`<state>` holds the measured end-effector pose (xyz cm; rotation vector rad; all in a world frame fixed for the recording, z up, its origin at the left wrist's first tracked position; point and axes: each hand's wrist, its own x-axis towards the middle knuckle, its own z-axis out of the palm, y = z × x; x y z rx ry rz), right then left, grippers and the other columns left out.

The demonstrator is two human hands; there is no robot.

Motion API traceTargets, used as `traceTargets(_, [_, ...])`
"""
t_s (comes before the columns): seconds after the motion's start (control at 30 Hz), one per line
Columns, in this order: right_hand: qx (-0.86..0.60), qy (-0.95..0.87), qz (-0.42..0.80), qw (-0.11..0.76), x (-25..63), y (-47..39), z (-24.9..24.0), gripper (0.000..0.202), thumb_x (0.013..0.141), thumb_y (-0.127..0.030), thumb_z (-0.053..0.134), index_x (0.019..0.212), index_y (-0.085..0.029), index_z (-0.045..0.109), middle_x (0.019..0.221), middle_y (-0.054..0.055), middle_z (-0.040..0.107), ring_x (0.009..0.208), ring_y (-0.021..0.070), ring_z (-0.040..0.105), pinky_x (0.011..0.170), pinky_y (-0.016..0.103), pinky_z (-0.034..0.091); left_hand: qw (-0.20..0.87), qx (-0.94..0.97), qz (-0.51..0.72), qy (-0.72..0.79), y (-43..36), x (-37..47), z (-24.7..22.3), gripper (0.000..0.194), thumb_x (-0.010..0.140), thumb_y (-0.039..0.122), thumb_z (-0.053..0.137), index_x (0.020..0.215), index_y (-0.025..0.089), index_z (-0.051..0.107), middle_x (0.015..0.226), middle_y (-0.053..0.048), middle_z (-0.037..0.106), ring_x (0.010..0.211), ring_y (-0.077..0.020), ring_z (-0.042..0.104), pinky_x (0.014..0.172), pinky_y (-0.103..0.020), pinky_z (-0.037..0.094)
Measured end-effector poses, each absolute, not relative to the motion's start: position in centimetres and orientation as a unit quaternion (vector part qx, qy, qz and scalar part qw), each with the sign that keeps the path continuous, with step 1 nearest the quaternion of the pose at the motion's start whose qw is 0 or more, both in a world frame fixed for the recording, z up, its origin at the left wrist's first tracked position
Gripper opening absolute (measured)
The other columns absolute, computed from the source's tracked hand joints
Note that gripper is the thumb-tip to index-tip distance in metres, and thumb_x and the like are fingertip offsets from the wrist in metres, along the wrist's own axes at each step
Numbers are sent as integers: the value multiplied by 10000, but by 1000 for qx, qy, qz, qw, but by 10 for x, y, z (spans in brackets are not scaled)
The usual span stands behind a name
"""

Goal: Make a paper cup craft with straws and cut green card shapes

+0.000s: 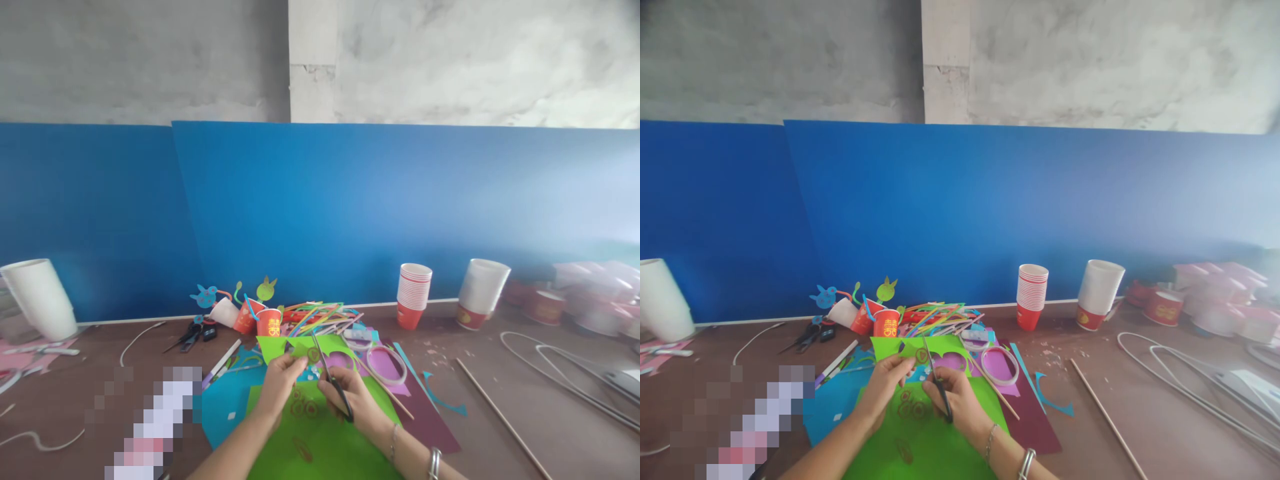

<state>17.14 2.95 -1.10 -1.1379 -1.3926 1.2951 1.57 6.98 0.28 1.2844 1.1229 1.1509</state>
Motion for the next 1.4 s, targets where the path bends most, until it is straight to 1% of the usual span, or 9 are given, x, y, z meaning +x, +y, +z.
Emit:
traceTargets(0.17, [-467,-567,524,432,171,29,-9,438,665,-587,698,662,-188,515,383,-95,417,323,53,344,328,176,261,531,524,482,460,72,14,1,329,620,457,677,517,145,647,497,3,562,463,-100,403,502,-244,290])
traceTargets(0.4, [-465,-574,524,423,170,28,-9,469,664,-627,672,666,-184,516,377,-90,427,309,49,345,313,171,247,585,473,493,437,69,14,2,341,635,458,711,562,147,591,526,7,582,492,-90,468,502,-213,317])
traceTargets(0.53, [-455,-564,530,442,170,30,-14,447,670,-596,693,702,-185,518,382,-90,450,313,53,367,319,167,275,675,365,508,391,63,19,0,392,549,431,813,734,172,585,661,-1,652,599,-106,575,572,-206,412])
traceTargets(0.6, [-447,-559,531,453,169,30,-15,458,665,-608,690,704,-188,512,385,-92,447,319,53,370,323,166,285,728,320,495,350,58,22,0,415,497,370,864,733,166,590,725,-19,672,674,-120,611,642,-218,450])
traceTargets(0.67, [-443,-559,535,453,169,30,-13,477,653,-629,687,696,-190,505,386,-92,444,321,52,367,324,168,285,749,351,457,327,55,25,-1,385,537,403,845,697,148,605,701,-32,664,642,-132,608,625,-240,453])
traceTargets(0.77, [-443,-570,538,435,168,28,-11,488,657,-641,677,691,-183,511,390,-85,454,317,50,365,325,172,271,688,419,462,371,52,28,0,385,620,492,762,706,143,624,609,0,614,520,-108,531,536,-239,397])
traceTargets(0.87, [-440,-579,541,423,167,27,-11,480,672,-629,674,709,-174,525,420,-68,492,336,60,404,341,177,288,612,442,502,423,53,28,1,369,600,467,765,746,153,636,595,27,599,506,-87,480,514,-218,350])
traceTargets(1.0, [-431,-570,542,442,166,28,-17,526,656,-654,671,790,-163,539,502,-48,544,422,81,488,400,182,359,649,483,450,379,52,27,4,342,643,459,714,801,167,634,584,30,596,469,-110,486,488,-238,339])
traceTargets(1.4, [-447,-579,531,428,169,28,-12,483,669,-634,672,697,-180,510,415,-85,448,344,49,351,348,182,253,587,529,454,413,62,22,2,309,614,439,701,717,157,630,535,40,543,480,-88,389,489,-224,290])
